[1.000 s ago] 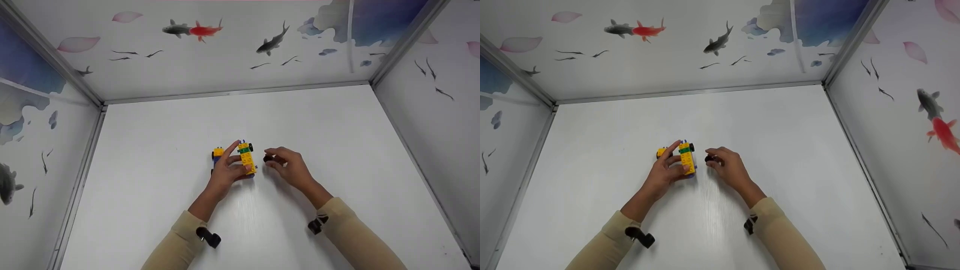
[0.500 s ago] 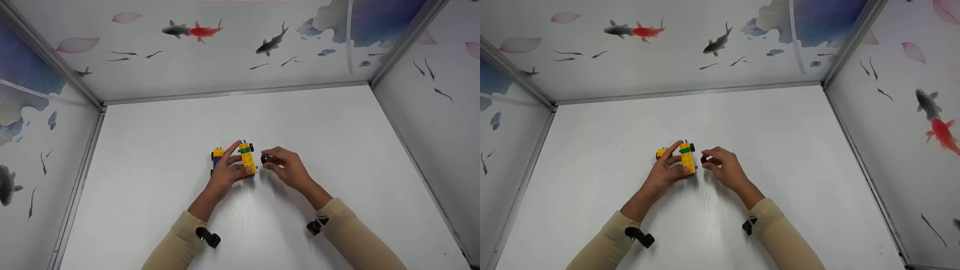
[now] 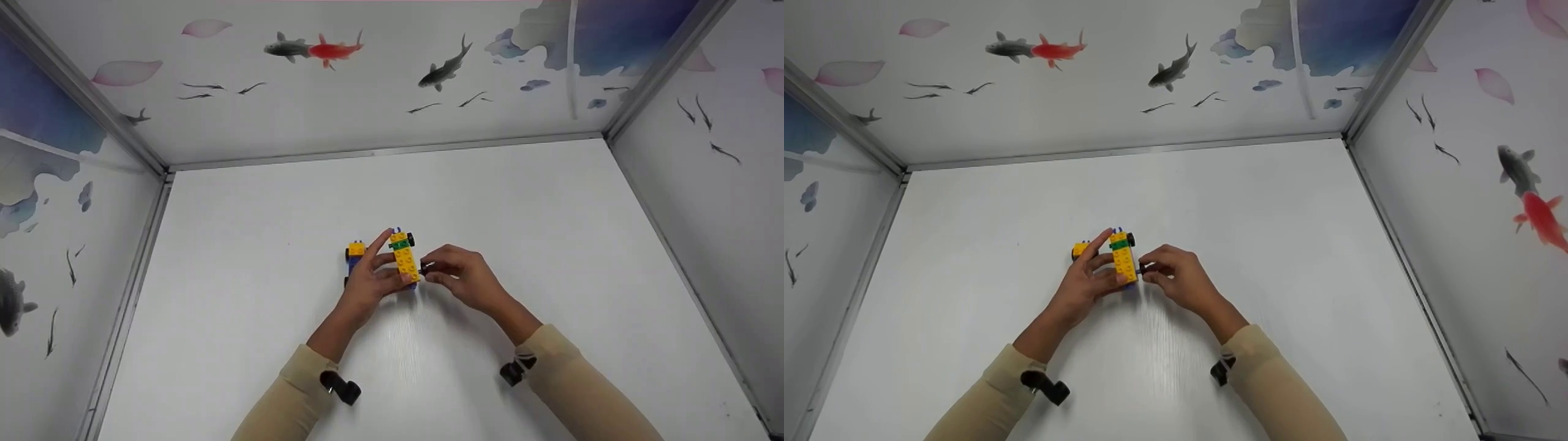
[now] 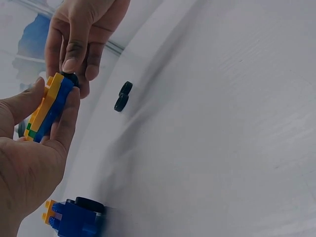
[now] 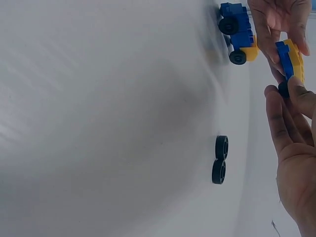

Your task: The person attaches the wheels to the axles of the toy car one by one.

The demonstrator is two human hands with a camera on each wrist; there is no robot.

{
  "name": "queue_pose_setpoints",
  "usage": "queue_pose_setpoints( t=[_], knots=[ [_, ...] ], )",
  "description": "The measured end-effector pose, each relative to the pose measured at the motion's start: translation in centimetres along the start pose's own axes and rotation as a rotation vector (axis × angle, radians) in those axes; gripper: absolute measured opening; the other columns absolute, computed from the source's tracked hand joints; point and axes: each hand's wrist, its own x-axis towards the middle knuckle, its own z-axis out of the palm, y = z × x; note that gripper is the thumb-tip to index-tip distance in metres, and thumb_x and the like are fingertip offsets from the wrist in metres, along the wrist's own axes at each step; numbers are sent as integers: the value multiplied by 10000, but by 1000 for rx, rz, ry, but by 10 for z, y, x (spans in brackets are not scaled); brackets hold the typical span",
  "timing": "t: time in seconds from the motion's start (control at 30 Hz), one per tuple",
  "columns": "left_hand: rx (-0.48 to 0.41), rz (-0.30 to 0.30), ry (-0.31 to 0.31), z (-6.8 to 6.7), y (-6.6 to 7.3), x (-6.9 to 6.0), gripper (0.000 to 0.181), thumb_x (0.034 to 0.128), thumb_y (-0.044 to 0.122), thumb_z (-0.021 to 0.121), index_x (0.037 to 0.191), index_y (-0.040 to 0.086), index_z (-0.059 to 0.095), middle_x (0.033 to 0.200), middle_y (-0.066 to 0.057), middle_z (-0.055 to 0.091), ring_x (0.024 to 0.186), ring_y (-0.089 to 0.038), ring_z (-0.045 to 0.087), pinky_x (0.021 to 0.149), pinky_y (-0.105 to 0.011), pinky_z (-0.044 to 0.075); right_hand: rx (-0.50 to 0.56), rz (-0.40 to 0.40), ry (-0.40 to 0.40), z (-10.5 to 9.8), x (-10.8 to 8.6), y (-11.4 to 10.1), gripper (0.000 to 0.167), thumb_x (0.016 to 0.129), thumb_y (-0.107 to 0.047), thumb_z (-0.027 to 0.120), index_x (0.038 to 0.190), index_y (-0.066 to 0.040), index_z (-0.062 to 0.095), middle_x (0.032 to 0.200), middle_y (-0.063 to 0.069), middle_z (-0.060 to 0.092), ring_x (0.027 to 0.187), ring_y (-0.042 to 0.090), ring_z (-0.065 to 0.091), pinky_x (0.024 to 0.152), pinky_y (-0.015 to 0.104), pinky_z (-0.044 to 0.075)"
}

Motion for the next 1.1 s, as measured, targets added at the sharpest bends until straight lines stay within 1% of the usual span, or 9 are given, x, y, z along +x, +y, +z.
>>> queue_pose_setpoints(
  t=[0.17, 0.4, 0.5, 0.7, 0.97, 1.1],
  knots=[
    [5, 0, 3, 1, 0, 0, 999, 969, 39, 842, 1738, 407, 322, 1513, -182, 606, 1211, -272, 759, 1022, -361, 657, -2, 11, -17, 0, -1, 0, 357, 978, -45, 821, 1320, -145, 804, 1212, 30, 784, 1117, 209, 796, 1013, 342, 655],
    [22, -2, 21, 3, -1, 0, 970, 965, 69, 855, 1714, 441, 362, 1502, -178, 615, 1199, -280, 765, 1023, -367, 657, -14, 7, -26, 0, -2, 1, 350, 987, -59, 813, 1337, -73, 796, 1223, 45, 810, 1155, 235, 788, 1023, 360, 651],
    [14, -6, 30, 4, -2, 1, 947, 969, 70, 851, 1704, 442, 382, 1489, -182, 619, 1198, -282, 764, 1020, -381, 659, -22, -4, -20, 0, -2, 1, 348, 985, -71, 816, 1333, -70, 800, 1209, 52, 820, 1138, 247, 792, 1012, 379, 659],
    [-15, -23, 64, 7, -2, 0, 895, 974, 19, 828, 1679, 398, 428, 1423, -186, 647, 1149, -271, 774, 1000, -387, 668, -28, -4, -13, 1, -2, -1, 325, 967, -61, 833, 1291, -87, 826, 1147, 39, 826, 1092, 222, 796, 990, 359, 666],
    [-2, -27, 117, 8, -4, 0, 862, 957, 1, 837, 1633, 375, 457, 1384, -181, 643, 1126, -272, 777, 966, -379, 679, -84, -14, -12, 5, 1, -8, 297, 962, -68, 846, 1259, -90, 843, 1094, 25, 826, 1023, 199, 792, 943, 342, 679],
    [12, -17, 128, 9, -5, 1, 860, 957, -14, 830, 1625, 374, 452, 1378, -185, 634, 1138, -283, 776, 968, -383, 679, -99, -20, -7, 6, 2, -11, 290, 961, -58, 848, 1246, -109, 850, 1085, 22, 824, 1003, 186, 788, 927, 345, 683]
  ],
)
